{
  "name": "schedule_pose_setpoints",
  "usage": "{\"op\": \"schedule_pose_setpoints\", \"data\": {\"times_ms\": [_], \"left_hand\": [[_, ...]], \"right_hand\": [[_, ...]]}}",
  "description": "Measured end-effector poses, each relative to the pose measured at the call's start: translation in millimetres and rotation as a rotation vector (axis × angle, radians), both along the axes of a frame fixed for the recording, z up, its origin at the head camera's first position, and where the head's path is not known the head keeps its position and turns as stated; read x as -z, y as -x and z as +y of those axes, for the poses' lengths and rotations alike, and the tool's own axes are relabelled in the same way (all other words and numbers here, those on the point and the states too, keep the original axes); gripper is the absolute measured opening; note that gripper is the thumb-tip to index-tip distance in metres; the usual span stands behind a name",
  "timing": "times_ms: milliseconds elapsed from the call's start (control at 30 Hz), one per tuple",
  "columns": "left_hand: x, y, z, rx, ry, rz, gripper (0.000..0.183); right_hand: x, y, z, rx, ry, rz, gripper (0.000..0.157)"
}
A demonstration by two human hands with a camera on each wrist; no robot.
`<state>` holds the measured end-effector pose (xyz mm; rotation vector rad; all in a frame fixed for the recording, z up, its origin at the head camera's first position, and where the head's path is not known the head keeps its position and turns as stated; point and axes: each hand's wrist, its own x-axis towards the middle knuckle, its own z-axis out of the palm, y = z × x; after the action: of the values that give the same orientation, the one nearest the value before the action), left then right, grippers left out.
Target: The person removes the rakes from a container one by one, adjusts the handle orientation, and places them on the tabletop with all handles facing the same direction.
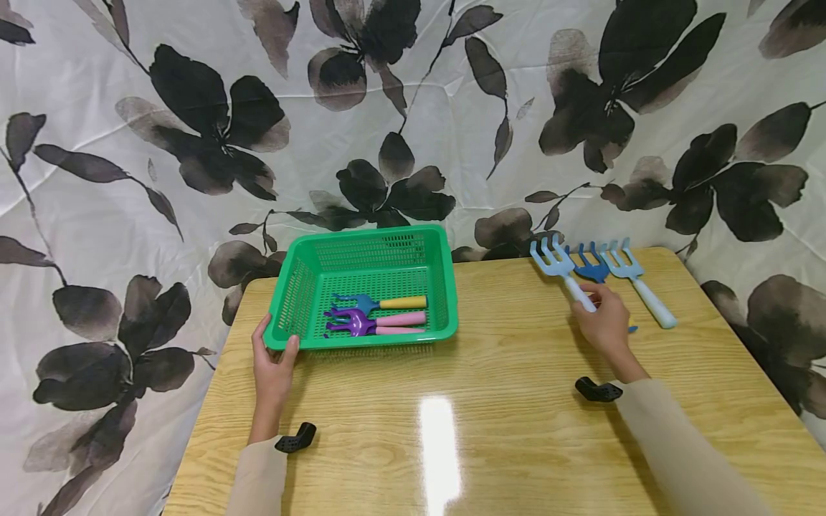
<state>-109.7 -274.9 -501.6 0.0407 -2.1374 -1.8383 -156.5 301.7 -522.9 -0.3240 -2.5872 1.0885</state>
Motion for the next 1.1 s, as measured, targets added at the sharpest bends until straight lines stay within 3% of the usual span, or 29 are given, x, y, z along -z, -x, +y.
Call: {"op": "schedule_pose_setpoints", "data": {"times_ms": [433, 1100], "left_hand": [[4.1, 0.7, 0.7, 0.005, -0.010, 0.014, 0.068], [3.3, 1.4, 0.0, -0.009, -0.018, 0.003, 0.067]], "right_hand": [[10.1, 5.9, -13.1, 0.094, 0.033, -0.012, 0.037], [14.8, 12.8, -17.8, 0.097, -0.009, 0.027, 0.036]]}}
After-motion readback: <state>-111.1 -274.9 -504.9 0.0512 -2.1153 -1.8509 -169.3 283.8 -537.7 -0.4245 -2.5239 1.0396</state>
